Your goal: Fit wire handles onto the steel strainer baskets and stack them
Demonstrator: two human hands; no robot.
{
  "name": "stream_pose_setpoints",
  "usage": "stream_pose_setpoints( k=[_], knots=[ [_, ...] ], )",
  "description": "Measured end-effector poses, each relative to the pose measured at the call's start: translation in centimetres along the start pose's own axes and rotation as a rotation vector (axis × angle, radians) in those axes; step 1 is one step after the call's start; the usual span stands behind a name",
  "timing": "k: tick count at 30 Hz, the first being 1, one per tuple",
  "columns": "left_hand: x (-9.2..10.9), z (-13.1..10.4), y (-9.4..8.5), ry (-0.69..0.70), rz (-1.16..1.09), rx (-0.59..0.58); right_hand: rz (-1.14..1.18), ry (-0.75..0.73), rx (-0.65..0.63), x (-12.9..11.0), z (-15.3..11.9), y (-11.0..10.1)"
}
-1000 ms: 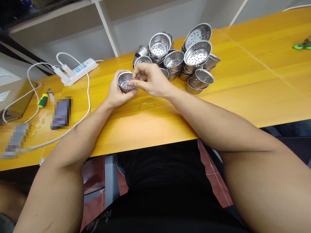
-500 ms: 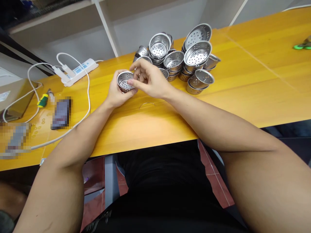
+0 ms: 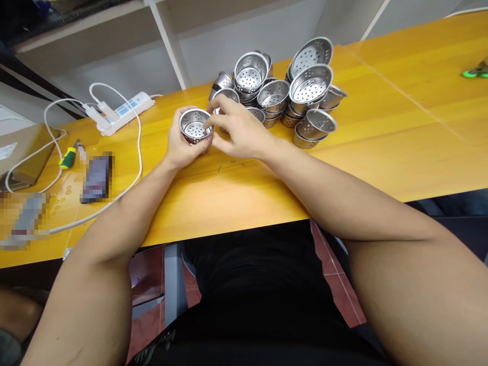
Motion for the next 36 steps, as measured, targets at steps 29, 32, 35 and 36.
stream_pose_setpoints(
  k=[29,32,35,36],
  knots=[
    [-0.2,0.5,-3.3,-0.085,0.163,0.127,-0.169,-0.038,0.519,5.1,1.8,-8.6],
    [-0.5,0.4,-3.4,-0.100,0.163,0.106,-0.095,0.004,0.468,7.8,1.5,-8.0],
    [-0.8,0.4,-3.5,-0.104,0.168,0.080,-0.102,-0.026,0.441,9.7,1.3,-6.9],
    [-0.8,0.4,-3.5,-0.099,0.179,0.069,-0.107,-0.030,0.432,10.1,1.2,-6.7]
  ],
)
Point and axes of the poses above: each hand's wrist, its own z-axis towards the middle knuckle, its own y-axis out of the palm, x = y × z, the point moved 4 cm from there along z, towards the middle knuckle, and after that the axes turned 13 degrees about x, right-handed, at the moved point
